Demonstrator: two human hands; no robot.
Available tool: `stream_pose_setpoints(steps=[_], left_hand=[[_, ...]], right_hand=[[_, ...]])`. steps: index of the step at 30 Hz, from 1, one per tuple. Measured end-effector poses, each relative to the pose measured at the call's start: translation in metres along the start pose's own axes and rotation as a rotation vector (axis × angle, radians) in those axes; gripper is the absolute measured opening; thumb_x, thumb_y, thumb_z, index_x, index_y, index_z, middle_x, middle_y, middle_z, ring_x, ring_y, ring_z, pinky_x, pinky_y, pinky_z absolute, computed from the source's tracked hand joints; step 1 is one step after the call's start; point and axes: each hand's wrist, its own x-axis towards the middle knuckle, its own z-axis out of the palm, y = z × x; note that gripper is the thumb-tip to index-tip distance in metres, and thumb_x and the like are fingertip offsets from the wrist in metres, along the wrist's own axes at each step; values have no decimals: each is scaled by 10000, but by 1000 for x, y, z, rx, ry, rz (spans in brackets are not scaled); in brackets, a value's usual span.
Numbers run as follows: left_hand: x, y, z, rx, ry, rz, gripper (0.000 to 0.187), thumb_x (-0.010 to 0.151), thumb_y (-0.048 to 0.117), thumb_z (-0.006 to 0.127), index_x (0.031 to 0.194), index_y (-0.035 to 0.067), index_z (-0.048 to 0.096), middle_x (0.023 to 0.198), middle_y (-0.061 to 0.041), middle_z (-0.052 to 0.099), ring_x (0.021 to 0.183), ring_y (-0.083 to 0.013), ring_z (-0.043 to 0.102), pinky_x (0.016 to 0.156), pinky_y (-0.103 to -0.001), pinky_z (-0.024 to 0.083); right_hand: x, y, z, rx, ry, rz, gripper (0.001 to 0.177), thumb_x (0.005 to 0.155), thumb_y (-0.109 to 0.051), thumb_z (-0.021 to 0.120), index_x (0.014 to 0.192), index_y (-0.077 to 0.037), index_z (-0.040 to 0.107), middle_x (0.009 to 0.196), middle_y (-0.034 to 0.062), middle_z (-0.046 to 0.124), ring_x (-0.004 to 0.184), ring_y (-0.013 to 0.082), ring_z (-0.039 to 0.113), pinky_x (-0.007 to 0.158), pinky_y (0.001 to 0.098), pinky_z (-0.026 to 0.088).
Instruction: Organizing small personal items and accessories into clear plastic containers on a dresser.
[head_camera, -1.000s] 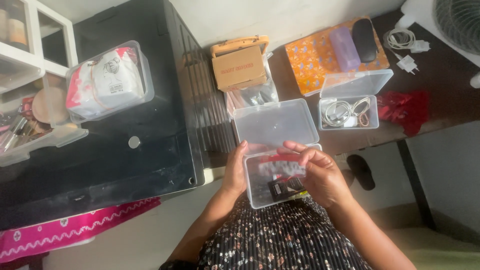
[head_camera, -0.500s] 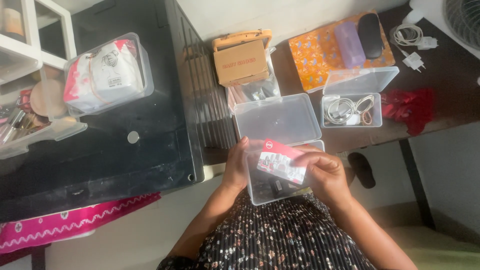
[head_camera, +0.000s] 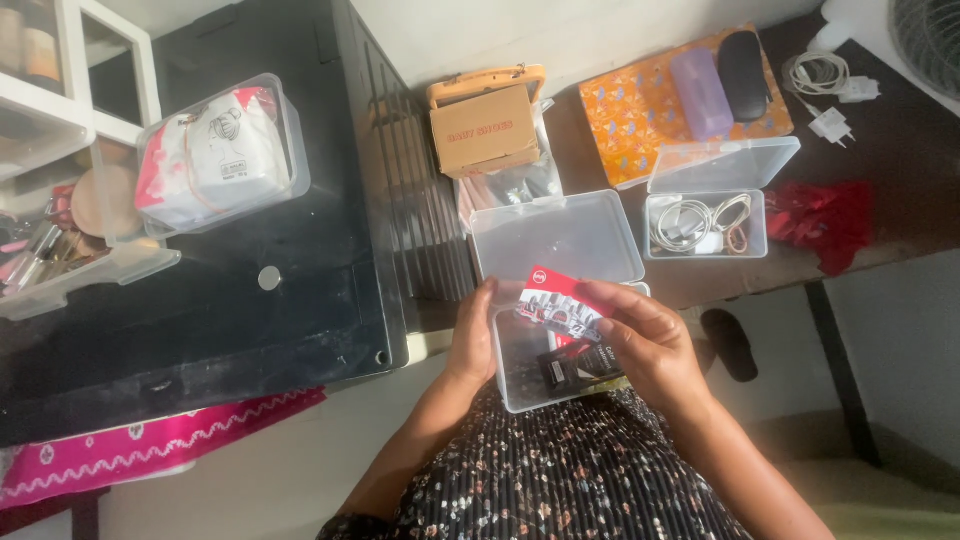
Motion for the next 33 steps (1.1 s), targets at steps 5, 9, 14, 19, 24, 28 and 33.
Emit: stream_pose_setpoints(steps=[5, 9, 14, 19, 24, 28, 33], left_hand=[[1, -9, -6, -51, 69, -40, 493, 1063, 435, 523, 1122, -25, 694, 1044, -158, 726, 883, -235, 727, 776, -404, 625], [0, -16, -11, -43, 45, 27, 500, 1078, 430, 514, 1145, -30, 698, 1092, -152, 726, 977, -220, 714, 865, -394, 606], [-3, -10, -5, -18, 54, -5, 509, 1081, 415, 505, 1120, -48, 713, 1063, -160, 746, 953, -232, 717, 855, -394, 602], [-7, -5, -1, -3, 63, -33, 507, 1073, 408, 495, 1101, -48, 715, 1014, -159, 754, 875, -241, 720, 766, -401, 609], [-10, -1, -1, -19, -73, 14, 557, 1080, 456, 483, 1119, -56, 699, 1044, -194, 754, 854, -256, 755, 757, -386, 640], [-20, 20, 16, -77, -44, -137, 584, 1049, 481, 469, 1159, -42, 706, 955, -272, 729, 837, -308, 775, 789, -414, 663], [-20, 21, 19, 46, -67, -46, 620, 1071, 495, 410, 1150, -48, 701, 1025, -256, 733, 923, -289, 769, 843, -407, 642]], right_hand=[[0, 7, -4, 47, 32, 3, 433, 944, 88, 590, 1376, 56, 579, 1370, 181, 648, 1220, 239, 630, 1035, 390, 514], [-2, 15, -10, 90, 6, -2, 425, 970, 82, 599, 1395, 63, 579, 1305, 180, 669, 1184, 233, 643, 1028, 394, 520], [-5, 15, -7, 40, 40, 3, 422, 949, 84, 589, 1371, 55, 583, 1324, 174, 673, 1191, 227, 648, 1036, 388, 515], [-8, 14, -4, 51, 50, 12, 421, 943, 90, 576, 1362, 52, 585, 1332, 175, 669, 1196, 229, 645, 1041, 387, 510], [-6, -18, 19, -323, -215, 59, 529, 910, 33, 580, 1414, -107, 503, 1375, 73, 633, 1273, 152, 618, 1028, 316, 526], [-14, -37, 11, -999, 27, -257, 573, 837, 44, 692, 1387, -90, 601, 1107, 114, 722, 989, 208, 701, 882, 317, 565], [-21, -48, 14, -1445, -49, -432, 241, 879, -73, 701, 1110, -142, 693, 885, 132, 728, 756, 326, 722, 636, 409, 571]])
